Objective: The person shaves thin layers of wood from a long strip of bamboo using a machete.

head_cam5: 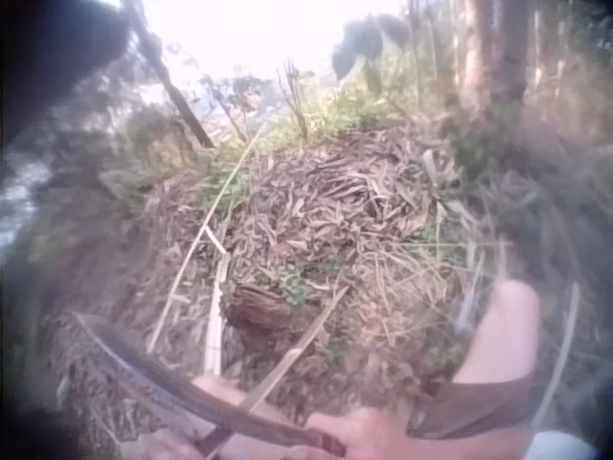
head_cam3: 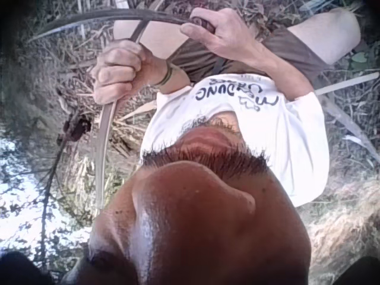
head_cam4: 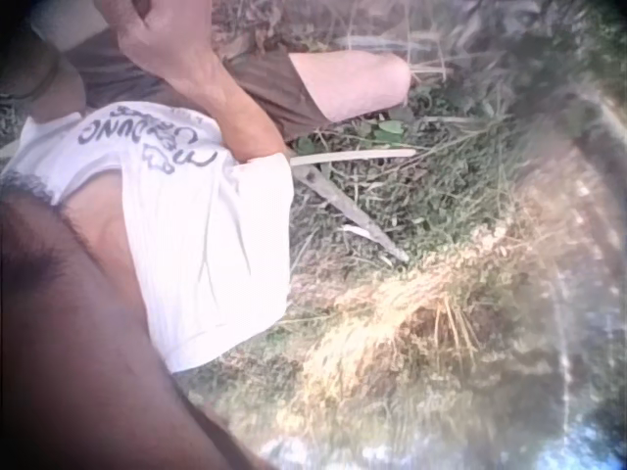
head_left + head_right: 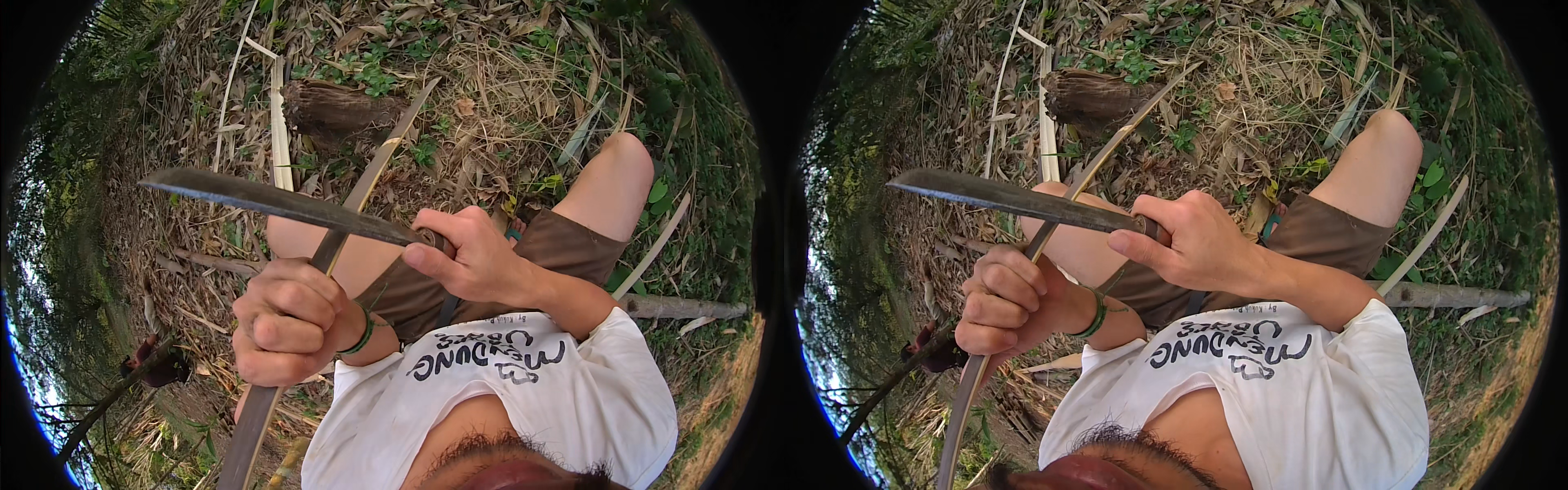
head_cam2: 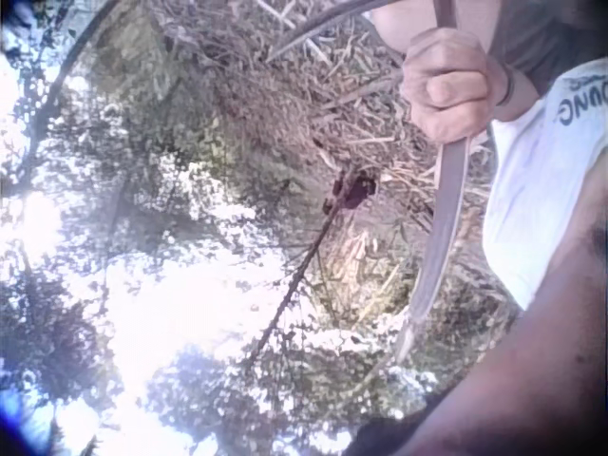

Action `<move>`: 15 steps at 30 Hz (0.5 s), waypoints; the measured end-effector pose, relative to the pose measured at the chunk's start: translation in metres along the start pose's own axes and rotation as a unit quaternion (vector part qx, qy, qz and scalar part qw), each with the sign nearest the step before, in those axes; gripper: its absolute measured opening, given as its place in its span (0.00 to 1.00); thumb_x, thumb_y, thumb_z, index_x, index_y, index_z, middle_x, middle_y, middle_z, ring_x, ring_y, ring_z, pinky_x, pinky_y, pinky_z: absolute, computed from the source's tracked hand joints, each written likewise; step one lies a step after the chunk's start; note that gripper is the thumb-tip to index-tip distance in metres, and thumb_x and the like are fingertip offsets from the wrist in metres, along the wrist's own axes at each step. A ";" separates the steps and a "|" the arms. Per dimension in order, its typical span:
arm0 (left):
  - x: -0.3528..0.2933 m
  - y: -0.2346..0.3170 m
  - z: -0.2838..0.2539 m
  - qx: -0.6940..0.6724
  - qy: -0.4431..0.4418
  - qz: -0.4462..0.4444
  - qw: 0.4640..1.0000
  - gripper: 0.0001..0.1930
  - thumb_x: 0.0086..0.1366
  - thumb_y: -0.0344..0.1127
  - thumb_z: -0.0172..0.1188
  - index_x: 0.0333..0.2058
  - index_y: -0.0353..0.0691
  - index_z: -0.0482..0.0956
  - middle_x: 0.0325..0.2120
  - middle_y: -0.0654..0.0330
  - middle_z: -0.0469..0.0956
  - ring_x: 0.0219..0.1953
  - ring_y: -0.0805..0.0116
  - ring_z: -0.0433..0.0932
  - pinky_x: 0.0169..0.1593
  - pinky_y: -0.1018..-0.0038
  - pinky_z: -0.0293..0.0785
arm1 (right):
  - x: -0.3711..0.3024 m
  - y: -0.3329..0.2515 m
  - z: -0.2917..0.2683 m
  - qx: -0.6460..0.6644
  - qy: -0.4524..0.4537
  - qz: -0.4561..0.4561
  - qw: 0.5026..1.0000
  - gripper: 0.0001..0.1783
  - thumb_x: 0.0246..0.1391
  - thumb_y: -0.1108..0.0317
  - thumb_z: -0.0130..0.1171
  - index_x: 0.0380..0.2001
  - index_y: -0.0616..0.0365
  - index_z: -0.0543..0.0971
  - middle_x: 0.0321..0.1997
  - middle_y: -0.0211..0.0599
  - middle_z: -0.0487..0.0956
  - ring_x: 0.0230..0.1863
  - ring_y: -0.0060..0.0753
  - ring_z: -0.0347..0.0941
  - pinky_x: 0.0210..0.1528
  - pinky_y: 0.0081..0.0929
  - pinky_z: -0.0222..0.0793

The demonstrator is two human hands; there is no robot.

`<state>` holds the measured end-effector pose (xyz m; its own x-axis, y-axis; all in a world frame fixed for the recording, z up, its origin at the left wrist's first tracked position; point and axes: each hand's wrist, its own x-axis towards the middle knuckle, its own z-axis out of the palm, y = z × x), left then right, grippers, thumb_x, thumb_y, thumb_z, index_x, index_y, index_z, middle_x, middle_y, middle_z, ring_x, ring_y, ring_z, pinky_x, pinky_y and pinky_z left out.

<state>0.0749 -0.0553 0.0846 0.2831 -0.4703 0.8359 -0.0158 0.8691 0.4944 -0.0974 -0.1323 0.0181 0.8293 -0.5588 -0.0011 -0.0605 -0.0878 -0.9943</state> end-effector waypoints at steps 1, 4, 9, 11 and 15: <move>-0.001 -0.003 0.004 -0.022 0.001 0.008 1.000 0.30 0.75 0.57 0.45 0.18 0.42 0.67 0.13 0.64 0.64 0.13 0.71 0.62 0.16 0.76 0.64 | -0.004 -0.004 0.000 -0.010 -0.008 -0.039 0.999 0.24 0.64 0.48 0.58 0.29 0.61 0.75 0.11 0.36 0.66 0.11 0.29 0.65 0.17 0.31 0.58; -0.004 -0.004 0.008 -0.036 -0.021 -0.001 0.999 0.29 0.75 0.56 0.47 0.19 0.41 0.68 0.13 0.64 0.65 0.13 0.72 0.64 0.16 0.76 0.64 | -0.013 0.011 0.002 -0.029 0.031 -0.074 0.996 0.23 0.64 0.49 0.59 0.30 0.61 0.76 0.11 0.36 0.66 0.11 0.32 0.64 0.17 0.30 0.58; -0.014 -0.007 0.016 0.000 0.016 0.006 1.000 0.27 0.76 0.53 0.47 0.19 0.41 0.68 0.13 0.64 0.66 0.12 0.72 0.63 0.16 0.77 0.64 | -0.011 0.032 -0.003 -0.009 0.062 0.068 0.996 0.27 0.62 0.45 0.60 0.25 0.61 0.74 0.09 0.43 0.69 0.12 0.48 0.71 0.17 0.37 0.63; -0.018 -0.006 0.018 0.030 0.054 0.030 0.998 0.28 0.76 0.54 0.46 0.19 0.41 0.68 0.13 0.64 0.65 0.12 0.72 0.63 0.15 0.77 0.63 | -0.017 0.018 0.000 -0.030 0.056 0.024 0.998 0.28 0.63 0.45 0.59 0.25 0.61 0.74 0.09 0.44 0.69 0.13 0.48 0.72 0.16 0.36 0.63; -0.017 -0.008 0.026 0.037 0.050 0.023 0.998 0.23 0.74 0.45 0.51 0.19 0.42 0.68 0.12 0.65 0.65 0.12 0.73 0.62 0.15 0.78 0.61 | -0.020 0.046 0.000 -0.043 0.086 0.035 0.995 0.29 0.63 0.43 0.58 0.25 0.62 0.75 0.09 0.43 0.69 0.12 0.46 0.72 0.17 0.36 0.64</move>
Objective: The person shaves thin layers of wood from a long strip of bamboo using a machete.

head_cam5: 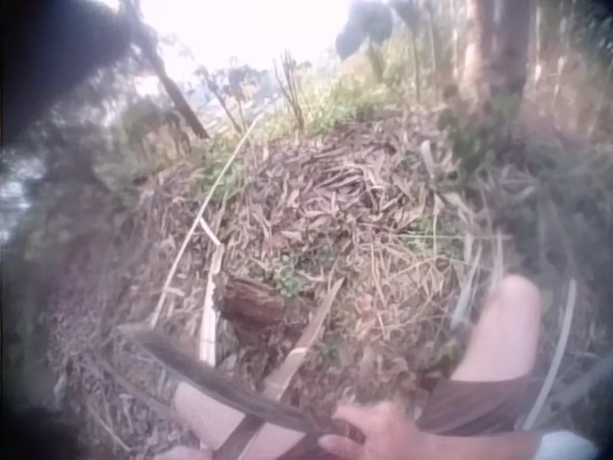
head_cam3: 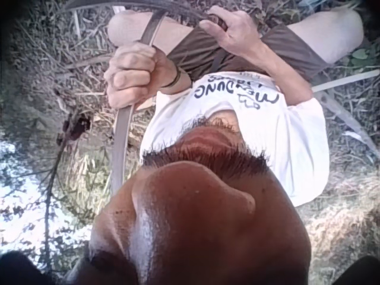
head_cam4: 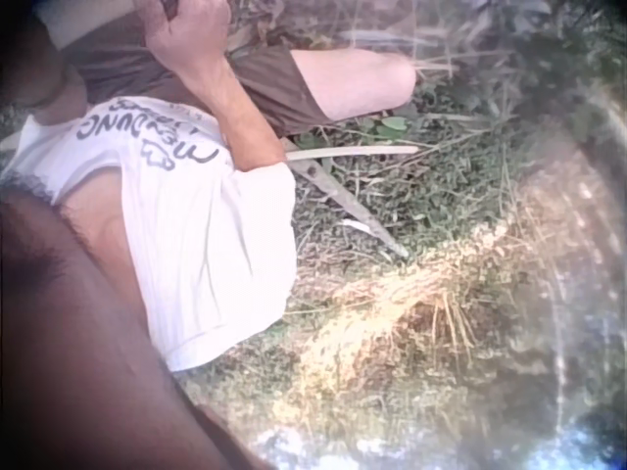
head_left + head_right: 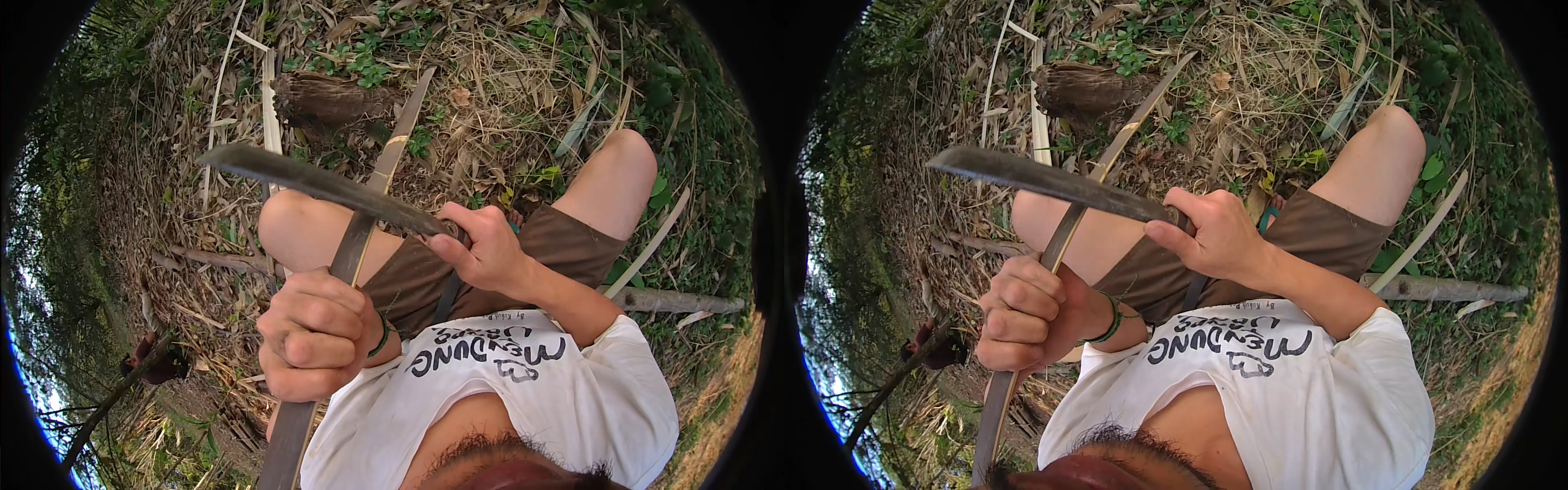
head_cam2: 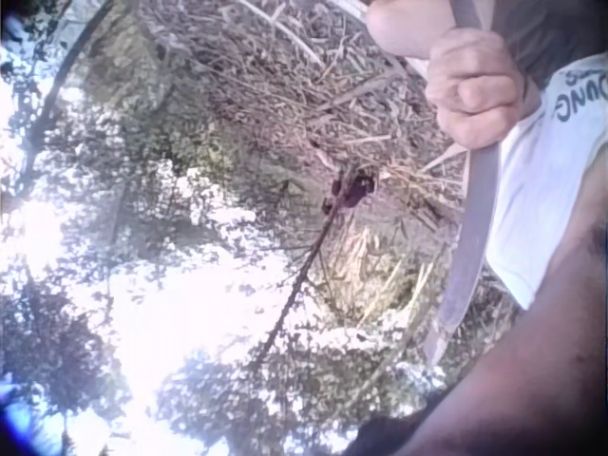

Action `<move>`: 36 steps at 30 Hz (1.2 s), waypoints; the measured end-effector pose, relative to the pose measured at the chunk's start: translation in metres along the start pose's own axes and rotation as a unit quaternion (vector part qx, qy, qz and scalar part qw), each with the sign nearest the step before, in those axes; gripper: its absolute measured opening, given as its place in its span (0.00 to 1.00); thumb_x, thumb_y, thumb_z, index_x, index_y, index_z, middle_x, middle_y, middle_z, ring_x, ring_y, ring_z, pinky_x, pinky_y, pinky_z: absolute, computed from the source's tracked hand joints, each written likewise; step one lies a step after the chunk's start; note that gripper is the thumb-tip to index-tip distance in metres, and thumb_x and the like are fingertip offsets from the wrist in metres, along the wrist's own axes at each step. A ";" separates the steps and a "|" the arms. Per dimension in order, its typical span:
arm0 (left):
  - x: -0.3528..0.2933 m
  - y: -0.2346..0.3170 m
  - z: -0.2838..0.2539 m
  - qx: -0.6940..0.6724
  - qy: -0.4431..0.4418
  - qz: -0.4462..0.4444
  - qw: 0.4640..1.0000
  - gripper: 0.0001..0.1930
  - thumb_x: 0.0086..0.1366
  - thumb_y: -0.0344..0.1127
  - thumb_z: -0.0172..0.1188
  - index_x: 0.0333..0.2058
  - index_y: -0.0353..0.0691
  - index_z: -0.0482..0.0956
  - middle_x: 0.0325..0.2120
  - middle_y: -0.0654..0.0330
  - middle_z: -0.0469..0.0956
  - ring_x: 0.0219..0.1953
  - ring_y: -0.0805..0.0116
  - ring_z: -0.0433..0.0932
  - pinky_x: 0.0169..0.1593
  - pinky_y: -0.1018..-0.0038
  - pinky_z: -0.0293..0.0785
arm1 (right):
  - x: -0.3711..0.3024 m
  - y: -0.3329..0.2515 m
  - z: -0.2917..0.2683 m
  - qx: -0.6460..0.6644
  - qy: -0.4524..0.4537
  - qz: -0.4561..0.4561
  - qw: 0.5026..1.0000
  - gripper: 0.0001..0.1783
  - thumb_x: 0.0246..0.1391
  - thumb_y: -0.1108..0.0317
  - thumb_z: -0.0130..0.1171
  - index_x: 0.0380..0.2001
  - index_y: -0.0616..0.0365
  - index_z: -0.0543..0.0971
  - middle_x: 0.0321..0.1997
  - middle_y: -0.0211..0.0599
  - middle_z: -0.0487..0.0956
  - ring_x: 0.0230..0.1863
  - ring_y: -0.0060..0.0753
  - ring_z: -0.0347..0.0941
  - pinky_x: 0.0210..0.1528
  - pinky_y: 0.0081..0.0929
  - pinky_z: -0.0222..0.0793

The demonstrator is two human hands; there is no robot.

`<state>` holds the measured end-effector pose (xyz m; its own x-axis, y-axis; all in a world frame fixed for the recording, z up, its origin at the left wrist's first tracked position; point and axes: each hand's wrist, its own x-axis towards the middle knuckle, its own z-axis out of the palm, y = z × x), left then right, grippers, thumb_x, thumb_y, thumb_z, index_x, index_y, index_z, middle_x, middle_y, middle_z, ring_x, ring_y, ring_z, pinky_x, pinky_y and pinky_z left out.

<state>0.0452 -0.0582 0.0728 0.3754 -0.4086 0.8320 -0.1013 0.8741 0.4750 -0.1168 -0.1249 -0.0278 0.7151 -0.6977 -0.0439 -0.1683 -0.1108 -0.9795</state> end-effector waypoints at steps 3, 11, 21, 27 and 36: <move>0.002 -0.002 0.003 -0.012 0.001 -0.003 1.000 0.22 0.74 0.45 0.51 0.19 0.42 0.68 0.12 0.65 0.64 0.11 0.74 0.62 0.15 0.77 0.61 | 0.012 0.011 -0.010 0.043 -0.006 0.090 0.995 0.29 0.64 0.43 0.56 0.27 0.62 0.75 0.09 0.42 0.70 0.11 0.44 0.71 0.17 0.36 0.63; -0.001 -0.001 0.004 -0.016 0.013 -0.007 1.000 0.30 0.76 0.56 0.43 0.18 0.42 0.68 0.12 0.66 0.64 0.11 0.74 0.61 0.16 0.77 0.61 | 0.016 0.020 -0.013 -0.006 0.018 0.042 0.999 0.29 0.65 0.43 0.55 0.27 0.62 0.76 0.09 0.42 0.72 0.13 0.42 0.75 0.18 0.34 0.65; -0.005 0.001 0.000 -0.027 0.029 -0.002 0.999 0.30 0.76 0.57 0.45 0.17 0.42 0.68 0.11 0.66 0.64 0.10 0.74 0.59 0.13 0.78 0.56 | 0.015 0.028 -0.007 -0.012 0.004 -0.003 1.000 0.30 0.65 0.43 0.54 0.25 0.61 0.76 0.09 0.41 0.69 0.11 0.40 0.71 0.18 0.36 0.64; -0.009 -0.002 0.005 -0.024 0.040 0.002 0.999 0.31 0.76 0.57 0.44 0.17 0.42 0.68 0.10 0.66 0.64 0.09 0.76 0.58 0.13 0.79 0.56 | 0.025 0.018 -0.020 0.046 -0.041 0.074 0.995 0.29 0.67 0.45 0.53 0.24 0.62 0.75 0.09 0.44 0.69 0.11 0.38 0.71 0.17 0.36 0.61; -0.004 0.001 -0.006 -0.003 0.057 0.011 0.998 0.31 0.77 0.57 0.43 0.17 0.43 0.67 0.10 0.67 0.63 0.09 0.77 0.59 0.13 0.80 0.57 | 0.035 0.019 -0.012 -0.011 -0.039 0.059 0.997 0.28 0.64 0.44 0.57 0.24 0.61 0.74 0.10 0.42 0.72 0.13 0.43 0.74 0.18 0.36 0.65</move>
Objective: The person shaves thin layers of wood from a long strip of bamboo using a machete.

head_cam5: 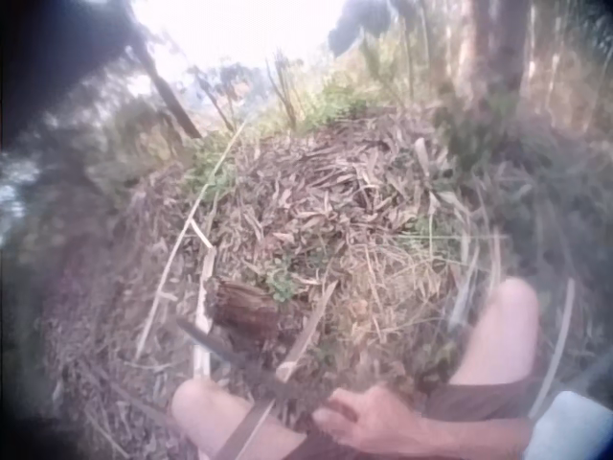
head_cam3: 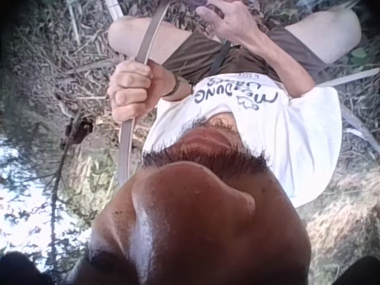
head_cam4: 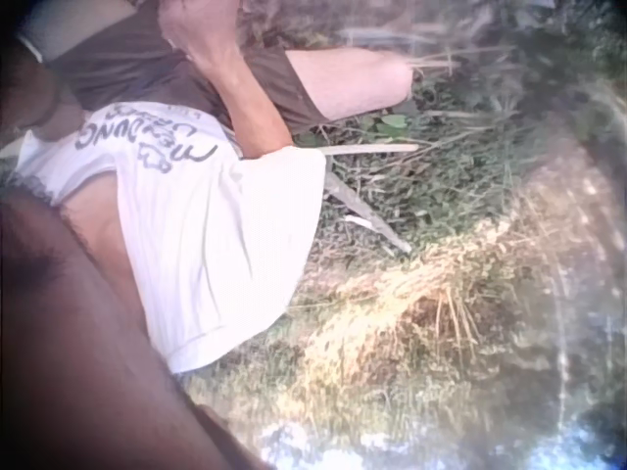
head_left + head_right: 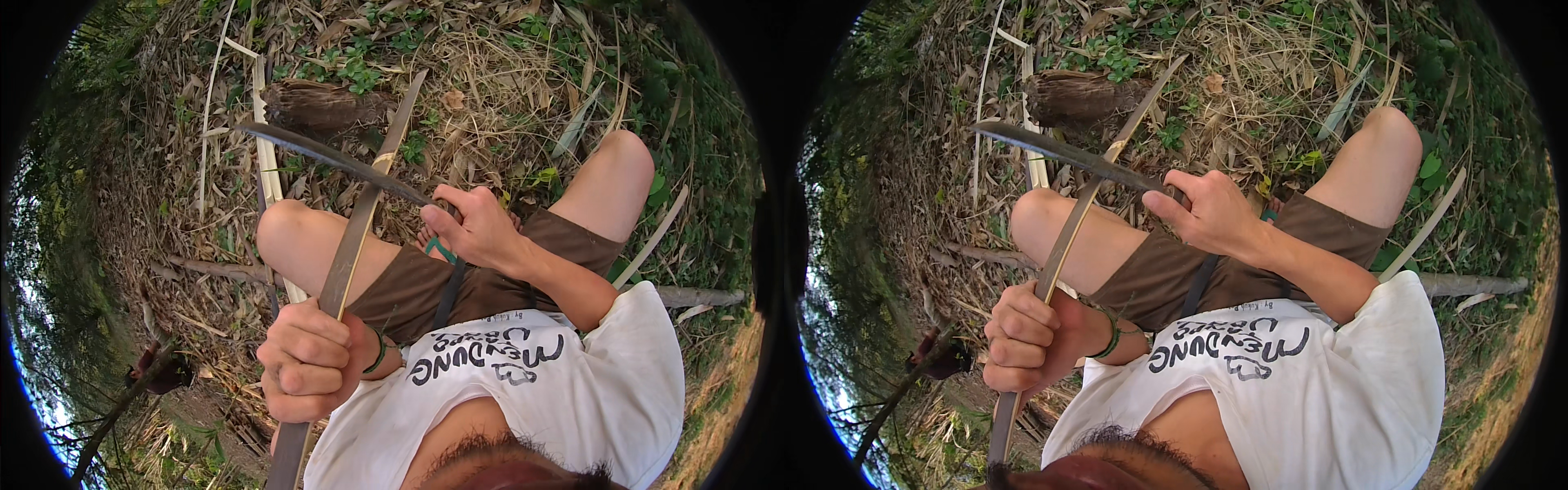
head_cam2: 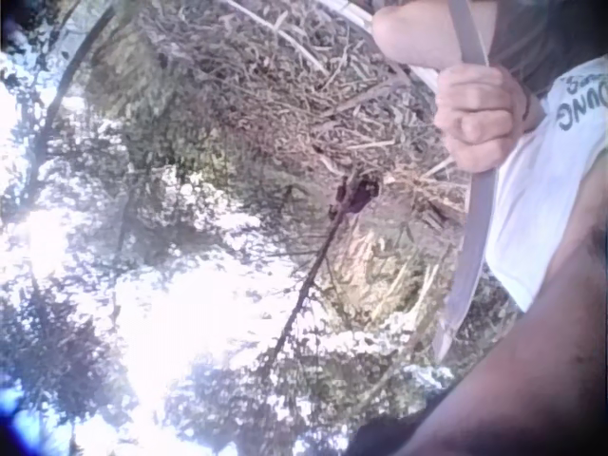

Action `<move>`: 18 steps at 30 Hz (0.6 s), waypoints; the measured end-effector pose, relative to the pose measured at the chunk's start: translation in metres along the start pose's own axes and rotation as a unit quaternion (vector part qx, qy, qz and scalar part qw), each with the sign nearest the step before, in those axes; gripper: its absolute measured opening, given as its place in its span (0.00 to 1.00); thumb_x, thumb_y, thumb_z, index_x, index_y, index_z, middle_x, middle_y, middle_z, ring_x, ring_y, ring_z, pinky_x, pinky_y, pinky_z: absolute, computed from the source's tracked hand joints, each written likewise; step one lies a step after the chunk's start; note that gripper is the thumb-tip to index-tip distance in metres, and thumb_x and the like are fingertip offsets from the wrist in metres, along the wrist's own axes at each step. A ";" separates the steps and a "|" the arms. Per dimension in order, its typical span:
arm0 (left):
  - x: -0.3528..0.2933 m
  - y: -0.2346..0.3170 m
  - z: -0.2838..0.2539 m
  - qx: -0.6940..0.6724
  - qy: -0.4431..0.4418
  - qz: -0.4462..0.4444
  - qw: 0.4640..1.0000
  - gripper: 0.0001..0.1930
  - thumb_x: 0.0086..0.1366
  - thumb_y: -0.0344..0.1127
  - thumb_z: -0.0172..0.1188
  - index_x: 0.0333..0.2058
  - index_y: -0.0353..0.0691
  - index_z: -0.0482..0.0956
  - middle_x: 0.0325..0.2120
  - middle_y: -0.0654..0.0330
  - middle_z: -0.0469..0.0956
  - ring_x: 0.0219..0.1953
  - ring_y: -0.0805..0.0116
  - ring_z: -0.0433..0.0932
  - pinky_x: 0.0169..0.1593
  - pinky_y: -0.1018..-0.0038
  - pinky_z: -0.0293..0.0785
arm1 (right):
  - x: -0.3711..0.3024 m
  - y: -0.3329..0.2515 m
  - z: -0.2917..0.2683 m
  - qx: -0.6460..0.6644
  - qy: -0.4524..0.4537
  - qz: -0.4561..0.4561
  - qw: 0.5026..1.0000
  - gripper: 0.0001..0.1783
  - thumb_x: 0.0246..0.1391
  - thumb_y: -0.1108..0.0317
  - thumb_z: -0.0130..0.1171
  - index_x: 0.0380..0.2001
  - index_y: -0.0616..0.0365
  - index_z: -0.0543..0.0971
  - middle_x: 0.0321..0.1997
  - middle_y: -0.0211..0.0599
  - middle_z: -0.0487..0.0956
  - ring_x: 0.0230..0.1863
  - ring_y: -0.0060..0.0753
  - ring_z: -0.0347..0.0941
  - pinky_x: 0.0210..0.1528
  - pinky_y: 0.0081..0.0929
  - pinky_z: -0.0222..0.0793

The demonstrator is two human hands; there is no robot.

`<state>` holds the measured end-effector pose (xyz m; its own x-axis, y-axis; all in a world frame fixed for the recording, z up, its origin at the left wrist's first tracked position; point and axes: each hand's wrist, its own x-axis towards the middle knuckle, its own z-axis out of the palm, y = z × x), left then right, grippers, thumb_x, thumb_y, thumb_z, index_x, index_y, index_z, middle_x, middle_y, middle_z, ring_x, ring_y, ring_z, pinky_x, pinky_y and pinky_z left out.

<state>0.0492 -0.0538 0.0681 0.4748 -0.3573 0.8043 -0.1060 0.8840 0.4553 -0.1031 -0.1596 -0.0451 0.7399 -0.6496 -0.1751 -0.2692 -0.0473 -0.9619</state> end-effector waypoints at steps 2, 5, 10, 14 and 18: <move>-0.001 -0.002 0.002 -0.007 -0.002 0.001 1.000 0.31 0.77 0.57 0.43 0.17 0.43 0.67 0.10 0.67 0.63 0.09 0.77 0.59 0.13 0.80 0.57 | -0.006 0.006 0.006 -0.015 0.015 -0.087 0.996 0.29 0.64 0.44 0.57 0.23 0.60 0.74 0.10 0.42 0.72 0.13 0.43 0.74 0.18 0.35 0.65; -0.002 -0.002 0.002 -0.014 -0.002 0.000 1.000 0.30 0.77 0.56 0.43 0.17 0.43 0.68 0.10 0.67 0.63 0.09 0.77 0.59 0.13 0.80 0.58 | 0.005 0.025 0.003 0.009 0.055 -0.010 0.998 0.28 0.64 0.44 0.57 0.23 0.60 0.74 0.09 0.41 0.70 0.11 0.44 0.71 0.18 0.35 0.63; -0.009 -0.001 0.005 -0.017 0.003 0.003 1.000 0.28 0.76 0.54 0.46 0.18 0.43 0.68 0.09 0.67 0.63 0.09 0.77 0.59 0.13 0.80 0.59 | -0.004 0.013 0.003 -0.018 0.033 -0.061 0.997 0.28 0.66 0.46 0.56 0.27 0.63 0.76 0.08 0.40 0.69 0.10 0.38 0.70 0.17 0.35 0.62; -0.003 -0.001 -0.001 0.000 0.022 0.008 1.000 0.28 0.76 0.52 0.47 0.18 0.43 0.67 0.09 0.68 0.62 0.08 0.78 0.59 0.13 0.79 0.60 | -0.001 0.033 0.013 0.018 0.047 -0.034 0.998 0.28 0.65 0.45 0.56 0.29 0.63 0.77 0.09 0.41 0.68 0.10 0.36 0.68 0.17 0.34 0.61; -0.004 0.002 -0.005 0.011 0.036 0.020 0.999 0.28 0.77 0.52 0.46 0.18 0.44 0.66 0.10 0.68 0.62 0.08 0.79 0.58 0.13 0.80 0.59 | 0.022 0.045 0.002 -0.041 0.058 0.036 0.997 0.30 0.65 0.44 0.55 0.28 0.65 0.77 0.09 0.43 0.70 0.11 0.37 0.70 0.17 0.33 0.61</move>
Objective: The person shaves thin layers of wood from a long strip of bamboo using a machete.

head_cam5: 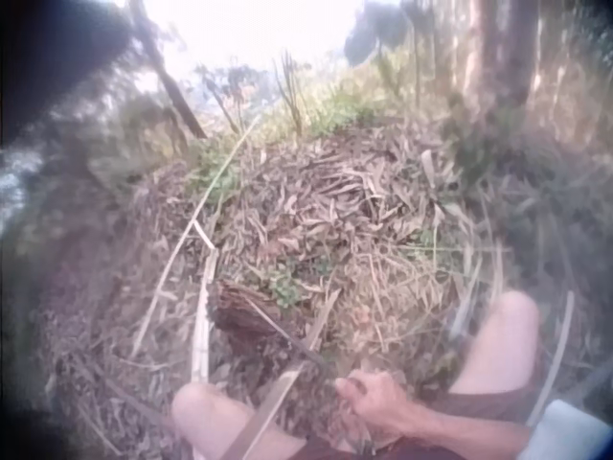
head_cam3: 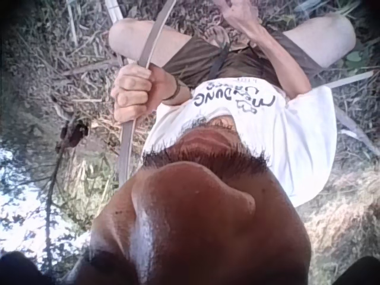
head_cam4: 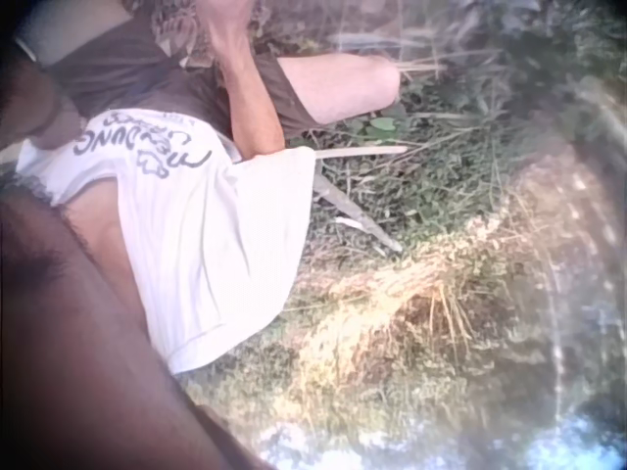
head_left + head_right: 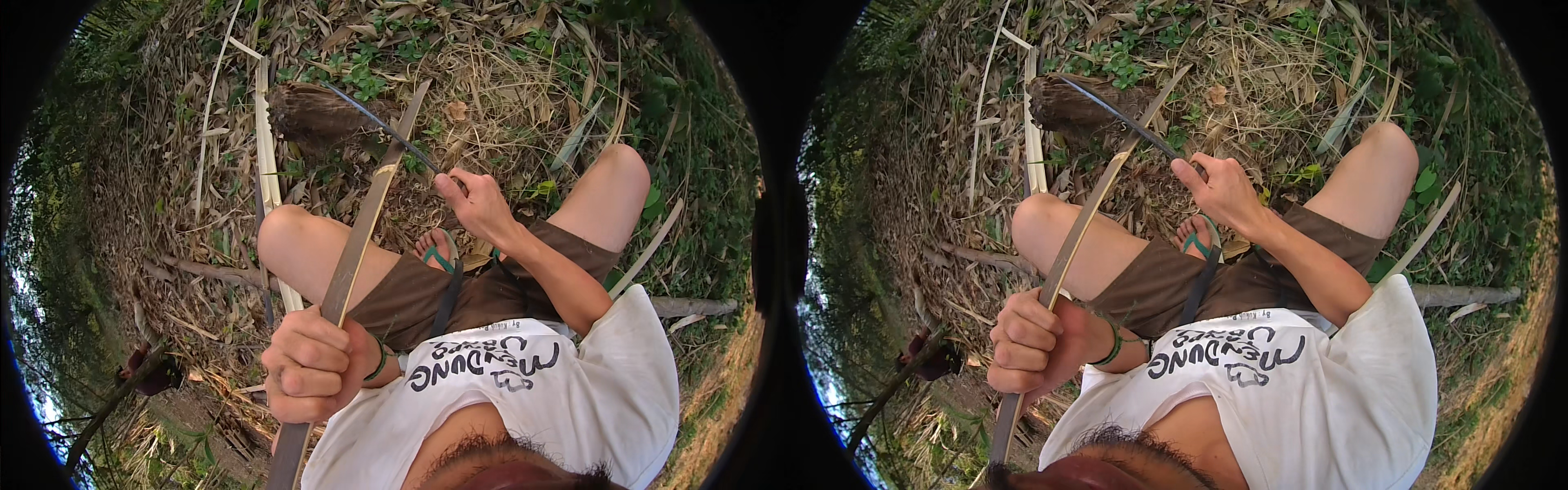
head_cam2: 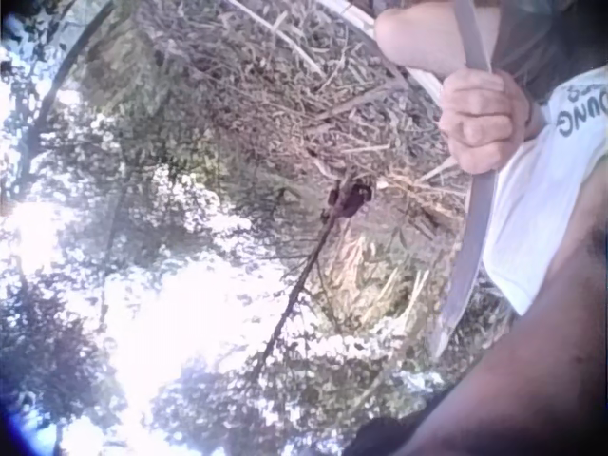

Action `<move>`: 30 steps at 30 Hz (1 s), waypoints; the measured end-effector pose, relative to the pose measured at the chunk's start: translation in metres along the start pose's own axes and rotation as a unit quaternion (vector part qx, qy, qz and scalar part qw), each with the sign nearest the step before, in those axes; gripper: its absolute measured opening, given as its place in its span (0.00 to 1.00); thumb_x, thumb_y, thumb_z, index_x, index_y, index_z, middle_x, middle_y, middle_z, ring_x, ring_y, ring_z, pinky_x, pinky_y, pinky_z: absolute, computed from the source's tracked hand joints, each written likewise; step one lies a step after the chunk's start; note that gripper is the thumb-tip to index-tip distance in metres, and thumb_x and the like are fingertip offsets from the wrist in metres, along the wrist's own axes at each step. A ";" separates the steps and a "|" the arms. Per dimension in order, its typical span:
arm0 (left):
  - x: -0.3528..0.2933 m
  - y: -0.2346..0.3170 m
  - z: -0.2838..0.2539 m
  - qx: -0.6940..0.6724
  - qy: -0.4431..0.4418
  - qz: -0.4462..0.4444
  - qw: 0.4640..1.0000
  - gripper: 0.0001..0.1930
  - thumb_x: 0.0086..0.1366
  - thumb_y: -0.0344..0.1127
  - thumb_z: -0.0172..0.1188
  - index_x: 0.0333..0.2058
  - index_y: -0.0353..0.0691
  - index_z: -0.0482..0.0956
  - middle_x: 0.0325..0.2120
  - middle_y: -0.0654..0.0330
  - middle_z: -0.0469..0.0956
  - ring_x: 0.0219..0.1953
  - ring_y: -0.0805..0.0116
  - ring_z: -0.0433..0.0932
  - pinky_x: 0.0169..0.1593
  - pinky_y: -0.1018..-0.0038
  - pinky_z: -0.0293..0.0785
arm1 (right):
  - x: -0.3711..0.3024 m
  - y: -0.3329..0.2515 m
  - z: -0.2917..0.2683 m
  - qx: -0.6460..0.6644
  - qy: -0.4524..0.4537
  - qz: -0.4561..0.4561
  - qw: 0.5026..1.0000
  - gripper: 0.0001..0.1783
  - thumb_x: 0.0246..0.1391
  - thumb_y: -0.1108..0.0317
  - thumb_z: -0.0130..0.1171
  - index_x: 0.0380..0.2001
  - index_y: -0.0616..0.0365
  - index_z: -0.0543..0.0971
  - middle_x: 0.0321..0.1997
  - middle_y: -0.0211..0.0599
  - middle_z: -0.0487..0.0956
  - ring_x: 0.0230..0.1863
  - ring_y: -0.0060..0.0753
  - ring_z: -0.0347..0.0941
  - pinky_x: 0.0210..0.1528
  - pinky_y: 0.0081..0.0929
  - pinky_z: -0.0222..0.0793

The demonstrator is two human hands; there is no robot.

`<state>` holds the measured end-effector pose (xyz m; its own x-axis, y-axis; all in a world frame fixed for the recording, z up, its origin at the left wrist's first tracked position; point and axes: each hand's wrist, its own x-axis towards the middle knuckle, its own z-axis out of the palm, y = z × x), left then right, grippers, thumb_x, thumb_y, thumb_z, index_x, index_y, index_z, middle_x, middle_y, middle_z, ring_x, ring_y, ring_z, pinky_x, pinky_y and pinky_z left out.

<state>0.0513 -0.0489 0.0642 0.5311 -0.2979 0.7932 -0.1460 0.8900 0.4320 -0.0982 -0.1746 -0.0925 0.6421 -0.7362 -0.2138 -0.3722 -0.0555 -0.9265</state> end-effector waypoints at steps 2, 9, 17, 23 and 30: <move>-0.003 -0.001 -0.002 0.013 -0.009 0.001 1.000 0.27 0.77 0.52 0.45 0.18 0.45 0.66 0.11 0.70 0.62 0.09 0.80 0.59 0.13 0.82 0.57 | -0.011 -0.025 0.000 0.010 -0.034 -0.023 0.999 0.27 0.67 0.47 0.53 0.27 0.63 0.75 0.09 0.36 0.65 0.11 0.29 0.61 0.17 0.31 0.56; 0.000 0.002 -0.007 0.087 0.052 0.009 0.995 0.23 0.74 0.46 0.52 0.18 0.47 0.62 0.10 0.72 0.58 0.09 0.82 0.56 0.14 0.83 0.56 | 0.007 0.004 0.011 0.015 0.012 0.028 0.999 0.26 0.67 0.48 0.53 0.28 0.62 0.75 0.09 0.36 0.66 0.10 0.34 0.61 0.16 0.31 0.56; -0.002 0.001 -0.014 0.097 0.074 0.009 0.992 0.27 0.74 0.59 0.45 0.20 0.47 0.60 0.12 0.71 0.55 0.12 0.79 0.52 0.16 0.81 0.51 | 0.003 -0.007 0.019 -0.012 -0.003 -0.089 0.996 0.28 0.63 0.44 0.59 0.26 0.62 0.75 0.09 0.44 0.70 0.12 0.44 0.73 0.17 0.35 0.65; 0.005 0.006 -0.032 0.082 0.085 -0.013 0.993 0.34 0.71 0.72 0.33 0.21 0.47 0.58 0.13 0.70 0.53 0.14 0.76 0.48 0.19 0.77 0.46 | -0.010 -0.039 0.028 -0.017 -0.038 -0.110 0.993 0.27 0.65 0.47 0.56 0.25 0.61 0.76 0.09 0.41 0.72 0.14 0.43 0.74 0.18 0.34 0.65; 0.000 0.004 -0.028 0.094 0.066 -0.007 0.993 0.31 0.73 0.67 0.39 0.21 0.47 0.59 0.13 0.70 0.52 0.14 0.78 0.49 0.18 0.79 0.47 | 0.018 0.002 0.004 -0.084 0.011 0.057 0.995 0.30 0.66 0.43 0.53 0.25 0.62 0.77 0.10 0.42 0.73 0.13 0.43 0.72 0.20 0.35 0.65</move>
<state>0.0737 -0.0358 0.0540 0.6367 -0.2516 0.7289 -0.2837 0.8026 0.5248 -0.0845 -0.1852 -0.0995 0.5751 -0.7586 -0.3063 -0.5500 -0.0813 -0.8312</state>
